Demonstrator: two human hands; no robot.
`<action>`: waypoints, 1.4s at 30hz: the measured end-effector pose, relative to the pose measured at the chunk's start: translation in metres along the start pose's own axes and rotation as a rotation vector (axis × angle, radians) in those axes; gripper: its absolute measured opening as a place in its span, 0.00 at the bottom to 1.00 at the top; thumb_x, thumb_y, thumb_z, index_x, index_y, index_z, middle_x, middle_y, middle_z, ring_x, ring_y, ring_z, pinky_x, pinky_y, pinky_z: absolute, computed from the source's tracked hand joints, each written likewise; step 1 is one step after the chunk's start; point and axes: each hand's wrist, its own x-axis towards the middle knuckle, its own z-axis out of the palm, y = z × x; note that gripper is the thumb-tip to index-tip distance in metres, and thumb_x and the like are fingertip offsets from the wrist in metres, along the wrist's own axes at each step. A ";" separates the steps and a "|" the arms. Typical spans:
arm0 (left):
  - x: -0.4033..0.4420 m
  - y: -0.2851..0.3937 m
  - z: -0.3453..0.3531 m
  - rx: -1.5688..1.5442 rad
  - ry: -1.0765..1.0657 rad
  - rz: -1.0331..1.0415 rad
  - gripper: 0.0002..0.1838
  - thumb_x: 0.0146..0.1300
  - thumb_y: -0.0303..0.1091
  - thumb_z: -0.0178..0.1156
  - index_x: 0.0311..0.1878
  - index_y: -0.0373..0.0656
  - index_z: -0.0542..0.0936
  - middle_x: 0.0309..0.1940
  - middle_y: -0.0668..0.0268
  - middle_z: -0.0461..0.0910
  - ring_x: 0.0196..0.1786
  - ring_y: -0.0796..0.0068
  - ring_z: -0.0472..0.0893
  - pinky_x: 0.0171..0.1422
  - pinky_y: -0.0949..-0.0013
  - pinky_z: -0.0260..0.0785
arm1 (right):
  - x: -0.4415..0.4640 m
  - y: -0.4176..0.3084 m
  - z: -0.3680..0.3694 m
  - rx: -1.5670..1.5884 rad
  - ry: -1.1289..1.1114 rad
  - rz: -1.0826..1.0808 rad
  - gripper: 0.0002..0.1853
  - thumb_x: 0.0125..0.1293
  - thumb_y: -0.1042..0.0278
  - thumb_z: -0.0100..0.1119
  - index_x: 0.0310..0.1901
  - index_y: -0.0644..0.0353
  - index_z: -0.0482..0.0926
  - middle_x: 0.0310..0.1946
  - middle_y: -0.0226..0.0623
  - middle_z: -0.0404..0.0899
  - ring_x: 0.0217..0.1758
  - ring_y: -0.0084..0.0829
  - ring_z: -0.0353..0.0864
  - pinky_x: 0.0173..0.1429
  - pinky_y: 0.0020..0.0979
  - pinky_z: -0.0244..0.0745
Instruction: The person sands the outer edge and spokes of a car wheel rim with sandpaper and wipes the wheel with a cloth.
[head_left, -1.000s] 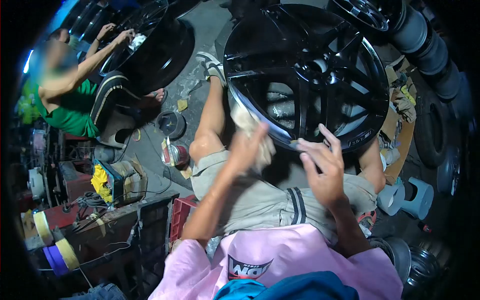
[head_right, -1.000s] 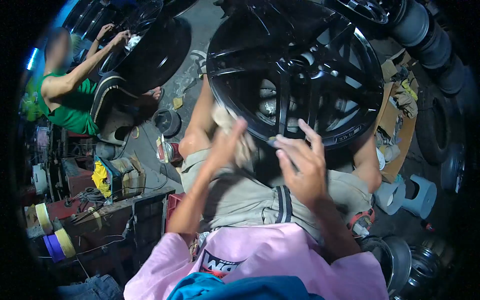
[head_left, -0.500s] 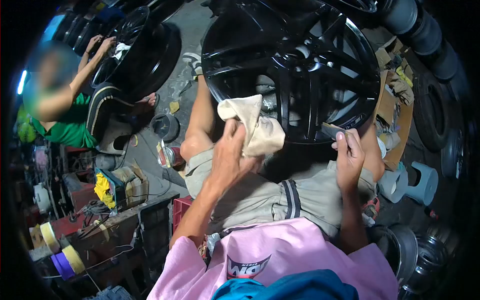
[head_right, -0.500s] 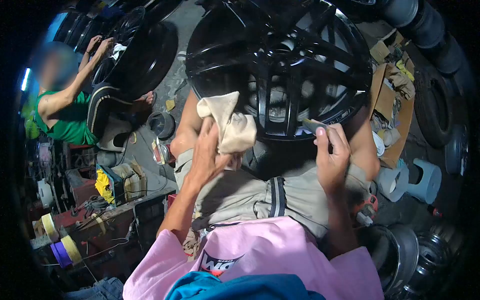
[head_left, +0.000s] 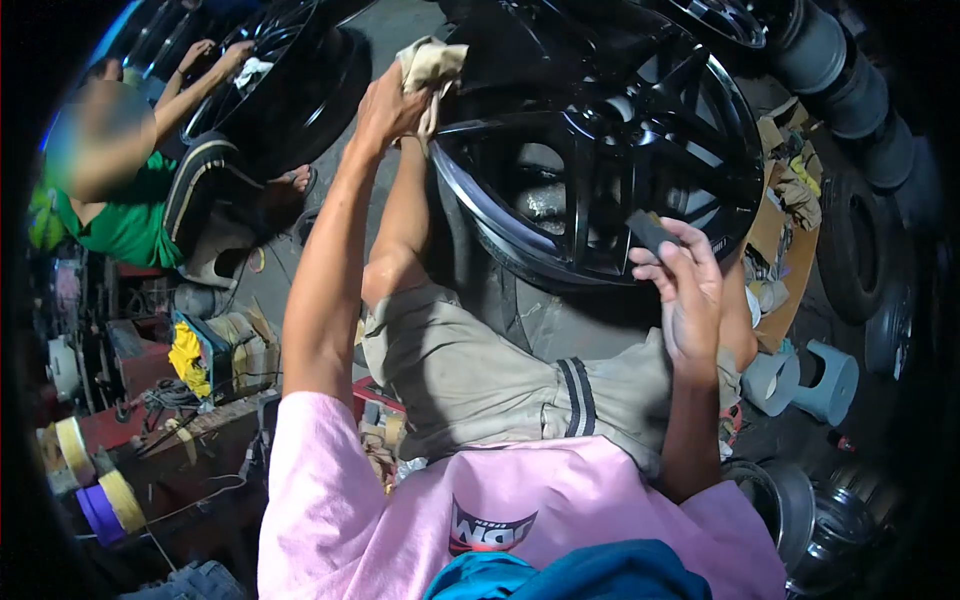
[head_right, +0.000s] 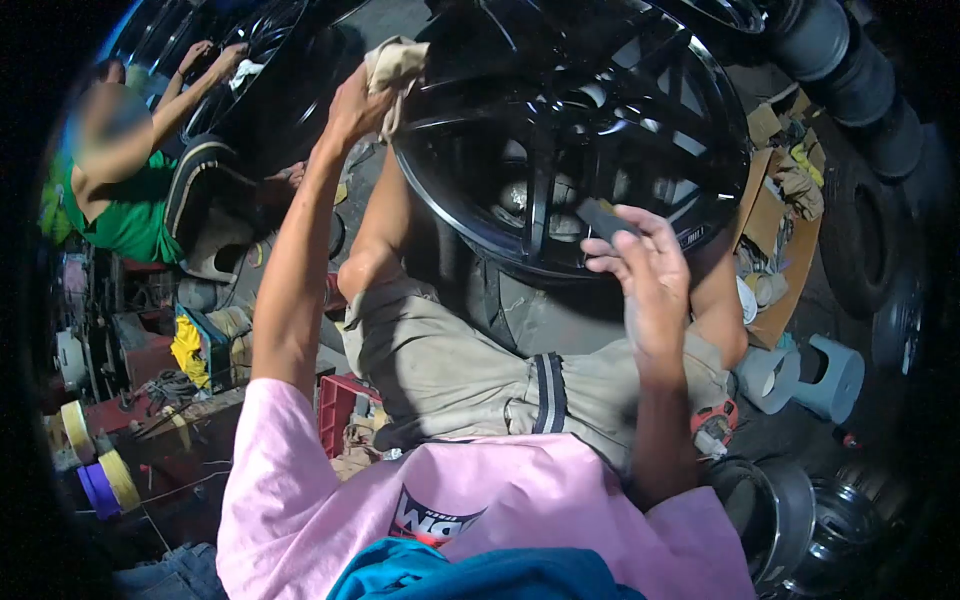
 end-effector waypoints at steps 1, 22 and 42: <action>0.013 -0.006 0.007 0.051 -0.003 -0.015 0.33 0.67 0.57 0.70 0.70 0.50 0.80 0.57 0.44 0.89 0.64 0.35 0.84 0.65 0.43 0.79 | 0.004 0.001 0.018 -0.050 -0.038 -0.005 0.16 0.82 0.73 0.63 0.65 0.68 0.77 0.55 0.45 0.86 0.49 0.28 0.92 0.51 0.27 0.88; 0.042 0.034 0.034 -0.269 0.191 -0.402 0.34 0.57 0.50 0.77 0.65 0.45 0.82 0.52 0.45 0.90 0.60 0.38 0.87 0.65 0.43 0.79 | 0.085 0.067 0.192 -0.872 -0.194 -0.128 0.15 0.69 0.60 0.78 0.38 0.68 0.89 0.22 0.36 0.85 0.25 0.18 0.77 0.32 0.30 0.73; 0.044 0.030 0.048 -0.177 0.258 -0.346 0.34 0.58 0.49 0.79 0.62 0.38 0.79 0.54 0.42 0.89 0.60 0.35 0.86 0.65 0.40 0.78 | 0.112 0.071 0.214 -1.052 -0.119 -0.277 0.18 0.63 0.57 0.78 0.34 0.67 0.89 0.24 0.54 0.84 0.27 0.52 0.88 0.39 0.44 0.80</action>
